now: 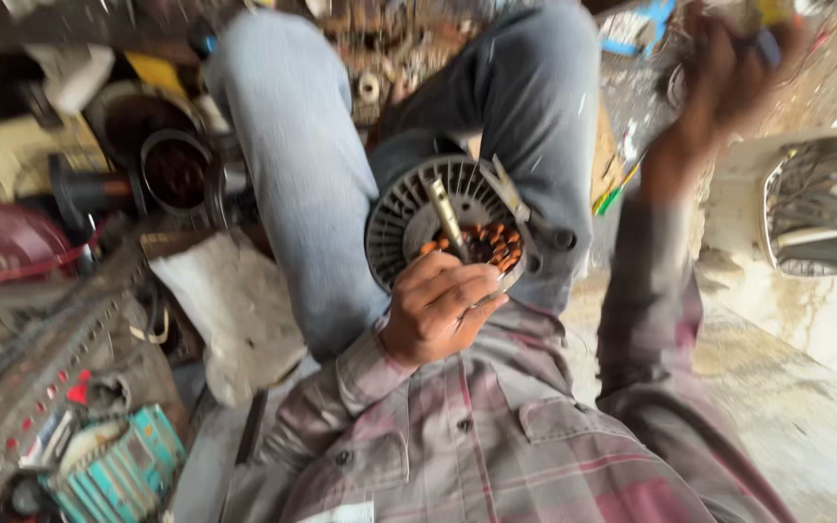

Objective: The person sits on the floor and repairs a motor rotor by inserting white insulating paper into the copper windings. They use scissors to cut the paper and a screwdriver to press it into place.

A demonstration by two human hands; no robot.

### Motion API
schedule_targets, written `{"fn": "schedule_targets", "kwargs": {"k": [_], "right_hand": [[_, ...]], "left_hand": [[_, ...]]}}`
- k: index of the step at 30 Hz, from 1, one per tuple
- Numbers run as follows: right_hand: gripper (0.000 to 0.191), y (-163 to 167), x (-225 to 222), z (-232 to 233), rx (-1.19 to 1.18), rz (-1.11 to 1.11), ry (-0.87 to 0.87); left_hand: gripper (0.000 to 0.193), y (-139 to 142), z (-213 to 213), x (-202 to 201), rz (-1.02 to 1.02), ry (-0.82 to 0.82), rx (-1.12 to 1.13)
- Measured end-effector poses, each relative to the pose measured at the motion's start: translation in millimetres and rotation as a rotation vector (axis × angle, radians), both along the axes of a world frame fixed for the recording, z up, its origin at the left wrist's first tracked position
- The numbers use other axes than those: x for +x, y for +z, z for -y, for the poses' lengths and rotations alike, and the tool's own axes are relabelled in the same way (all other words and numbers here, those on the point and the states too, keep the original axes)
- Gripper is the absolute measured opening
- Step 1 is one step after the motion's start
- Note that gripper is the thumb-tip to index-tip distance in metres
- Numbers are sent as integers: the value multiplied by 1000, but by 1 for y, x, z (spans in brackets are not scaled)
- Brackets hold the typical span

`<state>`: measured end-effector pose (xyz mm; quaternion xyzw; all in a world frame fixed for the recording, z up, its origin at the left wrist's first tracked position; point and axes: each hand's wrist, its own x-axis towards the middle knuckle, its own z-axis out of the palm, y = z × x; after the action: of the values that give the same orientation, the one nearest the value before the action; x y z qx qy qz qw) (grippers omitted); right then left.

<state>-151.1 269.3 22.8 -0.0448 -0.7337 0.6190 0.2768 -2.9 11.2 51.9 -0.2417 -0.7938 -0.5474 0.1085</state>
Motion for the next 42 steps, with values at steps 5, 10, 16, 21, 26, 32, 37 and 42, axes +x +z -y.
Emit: {"fn": "schedule_targets", "kwargs": {"k": [5, 10, 16, 21, 26, 32, 37, 42], "right_hand": [[33, 22, 116, 38, -44, -105, 334], [29, -23, 155, 56, 68, 156, 462], [15, -39, 160, 48, 89, 10, 185], [13, -7, 178, 52, -396, -179, 316], [17, -6, 187, 66, -362, -69, 339], [19, 1, 188, 62, -373, -67, 369], [15, 3, 177, 59, -337, -105, 441], [11, 7, 169, 63, -204, -143, 482]], "left_hand": [[39, -13, 3, 5, -35, 8, 9], [46, -17, 8, 3, 2, -7, 29], [47, -16, 9, 4, 50, -32, 11], [47, -17, 9, 4, 61, -35, 10], [47, -18, 10, 3, 69, -46, 17], [44, -21, 10, 4, 63, -49, 14], [45, -23, 10, 5, 56, -43, 8], [46, -23, 10, 7, 75, -46, 8]]}}
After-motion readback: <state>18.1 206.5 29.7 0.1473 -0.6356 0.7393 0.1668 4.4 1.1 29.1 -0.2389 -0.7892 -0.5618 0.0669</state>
